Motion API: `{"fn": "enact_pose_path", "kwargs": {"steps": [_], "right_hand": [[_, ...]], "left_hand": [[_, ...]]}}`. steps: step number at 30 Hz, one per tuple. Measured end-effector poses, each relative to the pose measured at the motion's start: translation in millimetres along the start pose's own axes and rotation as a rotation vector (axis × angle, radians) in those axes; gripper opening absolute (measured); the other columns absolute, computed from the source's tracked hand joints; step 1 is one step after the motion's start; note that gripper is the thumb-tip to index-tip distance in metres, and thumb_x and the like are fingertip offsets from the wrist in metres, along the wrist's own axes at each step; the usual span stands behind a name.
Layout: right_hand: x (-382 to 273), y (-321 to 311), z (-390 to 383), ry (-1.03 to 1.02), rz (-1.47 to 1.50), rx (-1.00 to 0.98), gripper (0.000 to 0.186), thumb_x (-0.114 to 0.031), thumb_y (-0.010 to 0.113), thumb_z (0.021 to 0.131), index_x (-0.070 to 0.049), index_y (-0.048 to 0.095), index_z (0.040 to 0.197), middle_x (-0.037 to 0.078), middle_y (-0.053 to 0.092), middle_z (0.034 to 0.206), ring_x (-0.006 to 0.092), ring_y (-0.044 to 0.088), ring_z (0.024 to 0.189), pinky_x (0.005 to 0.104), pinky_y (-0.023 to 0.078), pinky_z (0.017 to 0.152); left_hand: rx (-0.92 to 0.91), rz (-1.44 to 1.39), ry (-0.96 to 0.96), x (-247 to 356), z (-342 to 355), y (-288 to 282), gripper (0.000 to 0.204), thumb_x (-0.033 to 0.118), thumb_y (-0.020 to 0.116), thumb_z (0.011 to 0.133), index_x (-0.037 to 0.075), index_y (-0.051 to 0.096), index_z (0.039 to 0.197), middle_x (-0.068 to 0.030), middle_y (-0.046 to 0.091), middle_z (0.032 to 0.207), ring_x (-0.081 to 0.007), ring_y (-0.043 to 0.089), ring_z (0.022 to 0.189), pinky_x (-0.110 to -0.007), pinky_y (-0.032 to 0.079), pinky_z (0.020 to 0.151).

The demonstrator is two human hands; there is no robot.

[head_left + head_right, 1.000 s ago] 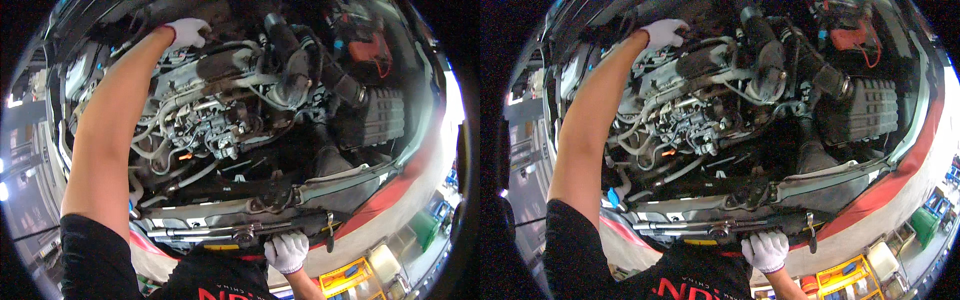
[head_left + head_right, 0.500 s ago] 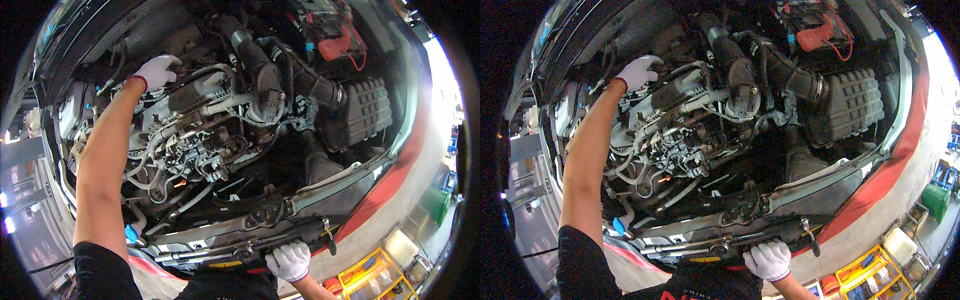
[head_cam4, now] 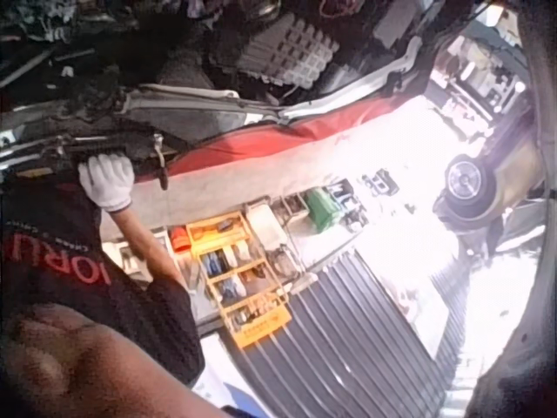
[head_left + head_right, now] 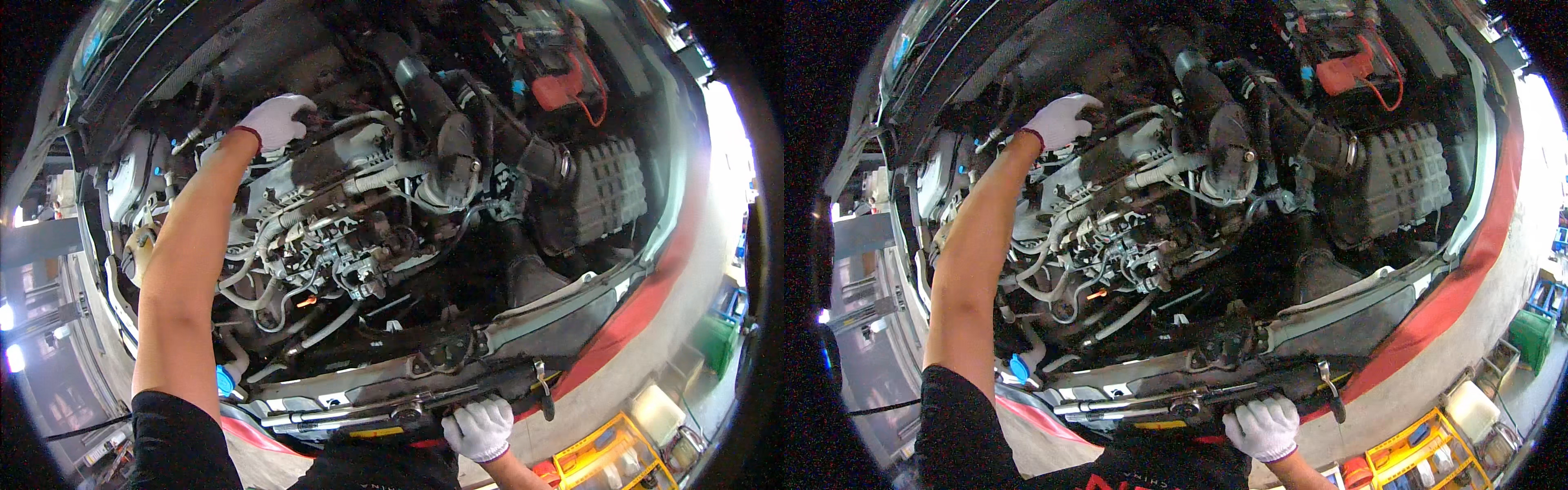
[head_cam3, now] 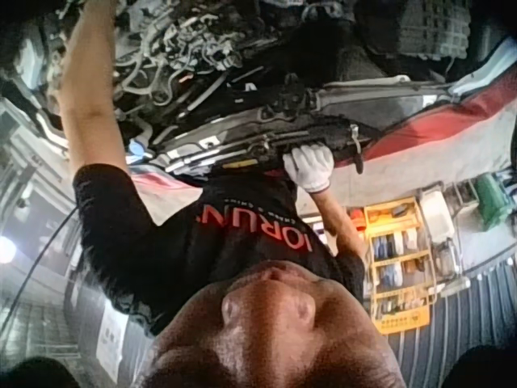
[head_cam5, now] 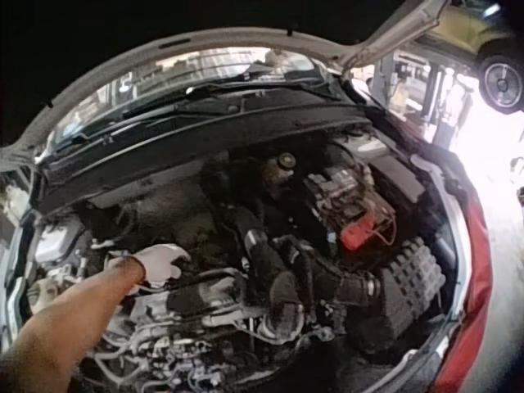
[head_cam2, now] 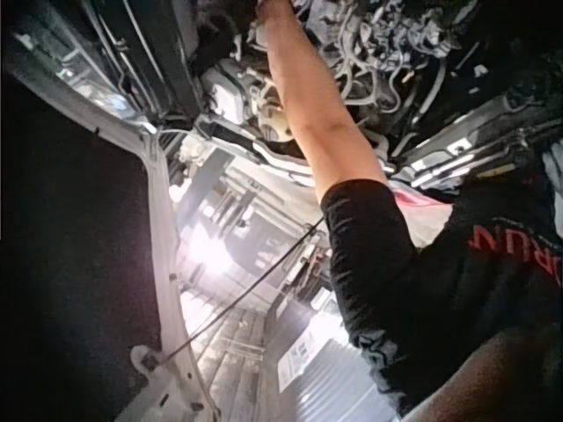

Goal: The person uses a ratchet wrench to loosen and remove bolts from the engine. They then remove a plastic engine cover and place it aside. The person continues to work on the engine components with their hands.

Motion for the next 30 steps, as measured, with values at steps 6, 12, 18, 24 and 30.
{"fn": "enact_pose_path", "kwargs": {"steps": [6,12,18,24,30], "right_hand": [[0,-2,2,-0.007,0.007,-0.008,0.023,-0.032,0.082,0.074,-0.018,0.065,0.080,-0.001,0.057,0.082,0.0218,0.058,0.077,0.0427,0.047,0.083],[0,1,-3,0.006,0.041,-0.021,0.023,-0.029,0.081,0.073,-0.016,0.066,0.084,0.002,0.059,0.087,0.0269,0.058,0.080,0.0461,0.045,0.086],[1,0,0,-0.008,0.020,-0.022,0.024,-0.031,0.083,0.074,-0.017,0.065,0.083,0.001,0.060,0.088,0.0224,0.060,0.076,0.0428,0.047,0.082],[0,-3,5,-0.011,0.014,-0.026,0.023,-0.032,0.082,0.075,-0.017,0.067,0.084,0.001,0.060,0.086,0.0237,0.060,0.078,0.0425,0.047,0.082],[2,-1,0,0.009,0.021,-0.048,0.024,-0.034,0.082,0.075,-0.017,0.068,0.085,0.002,0.062,0.088,0.0237,0.061,0.082,0.0448,0.047,0.084]], "left_hand": [[0.066,0.124,0.127,27,-6,-5,0.045,0.016,0.065,0.085,0.009,0.067,0.129,-0.0205,0.064,0.128,-0.0391,0.060,0.121,-0.045,0.048,0.107],[0.038,0.164,0.069,31,-7,-7,0.039,0.019,0.067,0.088,0.009,0.069,0.126,-0.0187,0.063,0.128,-0.0382,0.059,0.122,-0.044,0.048,0.106],[0.019,0.201,0.061,25,0,-4,0.038,0.020,0.065,0.089,0.007,0.067,0.125,-0.0193,0.063,0.127,-0.0381,0.059,0.123,-0.044,0.047,0.107],[0.035,0.190,0.077,28,3,-14,0.038,0.020,0.065,0.087,0.006,0.068,0.123,-0.0200,0.064,0.124,-0.0385,0.060,0.121,-0.044,0.048,0.106],[-0.044,0.225,0.008,35,4,-18,0.042,0.020,0.066,0.088,0.004,0.066,0.126,-0.0208,0.063,0.126,-0.0381,0.059,0.122,-0.044,0.047,0.108]]}}
Point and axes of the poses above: each hand's wrist, its own z-axis towards the middle knuckle, its own y-axis out of the palm, x = y × z, the point moved 5 cm from there along z, towards the middle knuckle
